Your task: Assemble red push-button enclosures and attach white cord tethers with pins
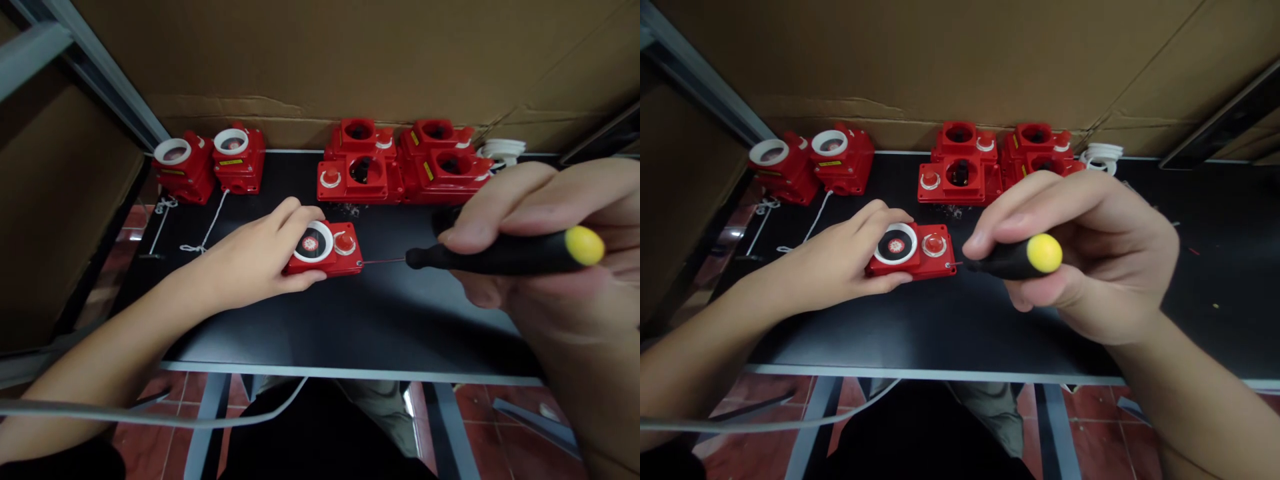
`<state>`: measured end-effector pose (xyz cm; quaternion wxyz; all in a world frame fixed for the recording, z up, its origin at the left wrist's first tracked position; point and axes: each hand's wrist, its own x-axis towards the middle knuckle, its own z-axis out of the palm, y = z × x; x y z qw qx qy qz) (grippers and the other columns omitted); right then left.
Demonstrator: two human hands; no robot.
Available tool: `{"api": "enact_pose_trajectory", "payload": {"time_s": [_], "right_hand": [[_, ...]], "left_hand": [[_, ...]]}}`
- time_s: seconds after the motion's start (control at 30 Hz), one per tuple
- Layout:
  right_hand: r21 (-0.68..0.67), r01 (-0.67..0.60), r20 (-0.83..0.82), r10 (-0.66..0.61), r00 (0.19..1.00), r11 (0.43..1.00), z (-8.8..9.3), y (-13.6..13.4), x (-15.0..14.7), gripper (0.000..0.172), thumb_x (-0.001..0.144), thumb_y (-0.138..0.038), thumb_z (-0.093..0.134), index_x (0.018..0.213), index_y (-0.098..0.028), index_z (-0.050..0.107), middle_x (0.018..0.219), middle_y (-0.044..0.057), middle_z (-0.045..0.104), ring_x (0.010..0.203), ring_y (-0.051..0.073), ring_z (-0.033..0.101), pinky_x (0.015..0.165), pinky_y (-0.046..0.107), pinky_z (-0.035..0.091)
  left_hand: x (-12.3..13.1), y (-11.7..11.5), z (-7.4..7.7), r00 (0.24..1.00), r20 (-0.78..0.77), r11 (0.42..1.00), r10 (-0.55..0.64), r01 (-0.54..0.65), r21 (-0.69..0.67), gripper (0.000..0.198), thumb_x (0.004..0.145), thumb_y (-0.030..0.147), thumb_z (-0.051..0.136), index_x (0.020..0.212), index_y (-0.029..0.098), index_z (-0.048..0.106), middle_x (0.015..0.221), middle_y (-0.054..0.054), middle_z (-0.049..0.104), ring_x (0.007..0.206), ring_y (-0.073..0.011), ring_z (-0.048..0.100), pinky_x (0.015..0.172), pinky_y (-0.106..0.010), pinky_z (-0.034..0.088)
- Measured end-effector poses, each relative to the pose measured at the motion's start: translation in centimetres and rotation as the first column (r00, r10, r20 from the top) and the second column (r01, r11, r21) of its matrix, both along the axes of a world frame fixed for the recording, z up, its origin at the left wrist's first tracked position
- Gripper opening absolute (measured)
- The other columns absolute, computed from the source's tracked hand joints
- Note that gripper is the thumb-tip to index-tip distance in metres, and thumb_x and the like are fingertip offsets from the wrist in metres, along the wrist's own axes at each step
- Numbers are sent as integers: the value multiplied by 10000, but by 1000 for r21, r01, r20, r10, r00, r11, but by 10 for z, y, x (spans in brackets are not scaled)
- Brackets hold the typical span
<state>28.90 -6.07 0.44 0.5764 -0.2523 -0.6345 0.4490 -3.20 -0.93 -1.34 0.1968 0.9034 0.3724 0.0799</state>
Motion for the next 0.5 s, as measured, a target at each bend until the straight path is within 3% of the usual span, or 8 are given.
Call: {"api": "enact_pose_trajectory", "payload": {"time_s": [0.1, 0.2, 0.33, 0.4, 0.43, 0.5], "right_hand": [[188, 113, 38, -122, 992, 976, 3, 5, -5, 289, 916, -420, 1183, 1135, -341, 1012, 860, 26, 826, 826, 241, 835, 614, 398, 658], [226, 180, 57, -197, 979, 957, 4, 7, -11, 376, 844, -511, 1221, 981, -321, 927, 766, -9, 665, 734, 196, 734, 545, 387, 533], [210, 158, 143, -191, 971, 965, 20, 9, -15, 325, 915, -428, 1177, 1108, -366, 923, 1030, 18, 791, 855, 217, 731, 672, 419, 587], [258, 97, 297, -174, 939, 961, 37, 13, -15, 244, 993, -325, 1097, 1160, -396, 934, 1156, 22, 841, 960, 246, 760, 803, 463, 620], [283, 37, 435, -162, 886, 959, 47, 17, -13, 135, 1060, -297, 1011, 1125, -389, 938, 1106, 38, 843, 1022, 277, 773, 894, 497, 634], [276, -33, 616, -151, 773, 960, 65, 25, -9, 91, 1134, -306, 885, 1136, -384, 931, 1120, 77, 844, 1064, 313, 786, 991, 535, 661]], "left_hand": [[0, 0, -1, 1000, 5, 1000, -2, 2, -1, 722, 1114, 465, 877, 1713, 191, 579, 1565, -185, 683, 1216, -373, 857, 1085, -509, 715], [-1, 2, -3, 999, 30, 1000, -12, 12, -6, 726, 1107, 472, 878, 1709, 197, 578, 1571, -179, 678, 1216, -367, 858, 1103, -504, 716], [-3, 5, -6, 997, 71, 999, -38, 38, -8, 714, 1112, 481, 862, 1697, 189, 574, 1559, -182, 677, 1212, -365, 848, 1079, -505, 715], [-4, 5, -6, 996, 77, 999, -43, 44, -12, 702, 1115, 487, 854, 1691, 199, 573, 1549, -173, 679, 1204, -357, 844, 1074, -501, 713], [-4, 5, -6, 996, 74, 999, -41, 42, -13, 699, 1114, 489, 853, 1688, 204, 574, 1544, -168, 679, 1197, -353, 844, 1074, -499, 712], [-5, 5, -5, 997, 67, 999, -34, 35, -16, 696, 1110, 487, 855, 1683, 206, 577, 1532, -161, 680, 1181, -347, 847, 1080, -497, 710]]}}
